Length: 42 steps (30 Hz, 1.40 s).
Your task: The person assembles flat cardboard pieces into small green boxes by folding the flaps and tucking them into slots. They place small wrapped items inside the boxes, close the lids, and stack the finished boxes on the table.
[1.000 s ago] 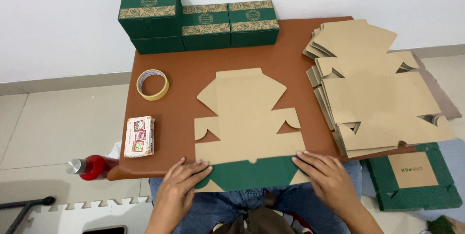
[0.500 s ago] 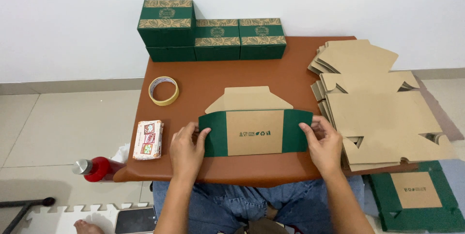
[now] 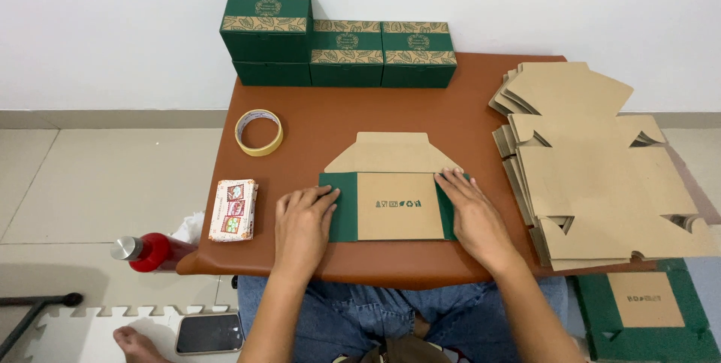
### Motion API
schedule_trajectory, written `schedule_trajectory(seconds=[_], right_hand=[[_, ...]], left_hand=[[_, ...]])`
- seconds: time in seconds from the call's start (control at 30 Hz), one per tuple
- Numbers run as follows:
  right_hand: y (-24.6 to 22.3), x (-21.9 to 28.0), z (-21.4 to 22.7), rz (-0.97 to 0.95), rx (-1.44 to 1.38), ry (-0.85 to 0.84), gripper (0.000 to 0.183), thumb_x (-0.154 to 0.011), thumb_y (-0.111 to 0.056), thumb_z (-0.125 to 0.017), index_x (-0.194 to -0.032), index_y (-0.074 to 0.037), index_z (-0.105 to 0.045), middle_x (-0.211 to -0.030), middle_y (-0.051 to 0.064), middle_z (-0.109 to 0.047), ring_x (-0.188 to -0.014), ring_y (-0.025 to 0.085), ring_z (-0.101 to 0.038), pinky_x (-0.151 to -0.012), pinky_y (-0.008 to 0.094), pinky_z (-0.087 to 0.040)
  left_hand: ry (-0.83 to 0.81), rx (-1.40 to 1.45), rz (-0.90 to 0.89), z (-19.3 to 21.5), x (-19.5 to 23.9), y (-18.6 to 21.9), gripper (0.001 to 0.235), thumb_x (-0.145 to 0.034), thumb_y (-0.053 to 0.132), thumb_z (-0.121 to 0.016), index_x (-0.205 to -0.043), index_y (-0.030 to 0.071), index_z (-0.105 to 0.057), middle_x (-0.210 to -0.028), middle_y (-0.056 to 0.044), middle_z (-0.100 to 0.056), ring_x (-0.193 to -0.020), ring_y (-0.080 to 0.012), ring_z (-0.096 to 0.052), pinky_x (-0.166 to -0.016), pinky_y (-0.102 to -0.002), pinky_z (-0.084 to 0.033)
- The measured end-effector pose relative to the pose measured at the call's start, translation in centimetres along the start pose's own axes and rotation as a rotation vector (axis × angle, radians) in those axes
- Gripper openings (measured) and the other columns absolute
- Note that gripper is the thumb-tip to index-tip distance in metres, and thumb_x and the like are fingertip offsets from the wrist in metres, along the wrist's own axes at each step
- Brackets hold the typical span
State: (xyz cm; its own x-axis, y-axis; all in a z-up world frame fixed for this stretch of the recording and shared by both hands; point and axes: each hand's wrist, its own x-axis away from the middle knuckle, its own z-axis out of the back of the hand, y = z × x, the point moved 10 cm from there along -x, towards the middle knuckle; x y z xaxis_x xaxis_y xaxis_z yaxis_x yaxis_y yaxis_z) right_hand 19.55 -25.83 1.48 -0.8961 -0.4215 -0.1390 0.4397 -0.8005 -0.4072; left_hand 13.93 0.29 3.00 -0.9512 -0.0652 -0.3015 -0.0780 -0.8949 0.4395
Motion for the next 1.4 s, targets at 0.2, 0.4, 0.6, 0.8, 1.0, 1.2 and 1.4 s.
schedule_trajectory(seconds=[0.2,0.4,0.6,0.8,1.0,1.2,1.4], right_hand=[[-6.0,-2.1,-2.0,-0.078,0.19,-0.269,0.065,-0.106,-0.041,-0.032,-0.155,0.002,-0.032,-0.162,0.026,-0.028,-0.153,0.037,-0.022,-0.123,0.055,-0.008],[-12.8,-5.5,-8.3,0.106,0.186,-0.315,0.064,-0.105,-0.03,-0.031,-0.157,0.006,-0.024,-0.162,0.029,-0.023,-0.154,0.039,-0.017,-0.123,0.05,-0.011],[-15.4,-6.5,-10.4,0.213,0.184,-0.227,0.063,-0.103,-0.025,-0.038,-0.156,0.007,-0.027,-0.161,0.029,-0.028,-0.152,0.04,-0.023,-0.121,0.05,-0.02],[-11.7,-2.6,-6.1,0.06,0.079,-0.263,0.064,-0.105,-0.029,-0.033,-0.156,0.008,-0.025,-0.162,0.032,-0.02,-0.153,0.042,-0.017,-0.121,0.053,-0.015],[-3.7,2.7,-1.7,-0.075,0.127,-0.19,0.064,-0.106,-0.031,-0.035,-0.156,0.007,-0.026,-0.161,0.031,-0.024,-0.151,0.042,-0.021,-0.12,0.053,-0.02],[-3.4,6.2,-2.2,-0.035,0.208,-0.096,0.066,-0.105,-0.041,-0.039,-0.155,0.003,-0.032,-0.16,0.028,-0.029,-0.15,0.038,-0.026,-0.12,0.051,-0.021],[-9.8,7.3,-6.7,0.139,0.232,-0.02,0.073,-0.107,-0.051,-0.029,-0.158,0.0,-0.019,-0.164,0.02,-0.019,-0.153,0.03,-0.015,-0.123,0.041,-0.011]], left_hand=[[-0.119,0.104,-0.022,2.0,0.7,1.0,0.032,-0.096,0.013,-0.063,-0.128,0.012,-0.07,-0.129,-0.009,-0.07,-0.126,-0.0244,-0.058,-0.114,-0.045,-0.031],[-0.056,0.055,-0.048,1.0,1.6,0.4,0.035,-0.101,0.016,-0.057,-0.135,0.01,-0.064,-0.136,-0.007,-0.066,-0.132,-0.0197,-0.054,-0.119,-0.041,-0.026],[-0.04,-0.015,-0.058,0.7,1.9,0.2,0.037,-0.099,0.017,-0.059,-0.135,0.008,-0.063,-0.139,-0.008,-0.064,-0.136,-0.0205,-0.052,-0.12,-0.044,-0.024],[-0.04,0.013,-0.036,0.1,2.0,-0.3,0.038,-0.099,0.02,-0.059,-0.137,0.013,-0.063,-0.141,-0.004,-0.063,-0.136,-0.0185,-0.051,-0.122,-0.045,-0.021],[-0.015,0.013,-0.048,0.7,2.1,0.1,0.036,-0.099,0.019,-0.059,-0.135,0.012,-0.065,-0.138,-0.005,-0.065,-0.134,-0.0196,-0.053,-0.122,-0.046,-0.022],[-0.006,0.023,-0.05,0.7,2.1,0.1,0.037,-0.099,0.02,-0.06,-0.135,0.012,-0.065,-0.139,-0.004,-0.065,-0.135,-0.0189,-0.053,-0.123,-0.045,-0.022],[0.052,0.047,-0.164,-0.3,2.3,-0.4,0.04,-0.099,0.02,-0.054,-0.137,0.009,-0.061,-0.143,-0.005,-0.06,-0.136,-0.0211,-0.05,-0.121,-0.047,-0.024]])
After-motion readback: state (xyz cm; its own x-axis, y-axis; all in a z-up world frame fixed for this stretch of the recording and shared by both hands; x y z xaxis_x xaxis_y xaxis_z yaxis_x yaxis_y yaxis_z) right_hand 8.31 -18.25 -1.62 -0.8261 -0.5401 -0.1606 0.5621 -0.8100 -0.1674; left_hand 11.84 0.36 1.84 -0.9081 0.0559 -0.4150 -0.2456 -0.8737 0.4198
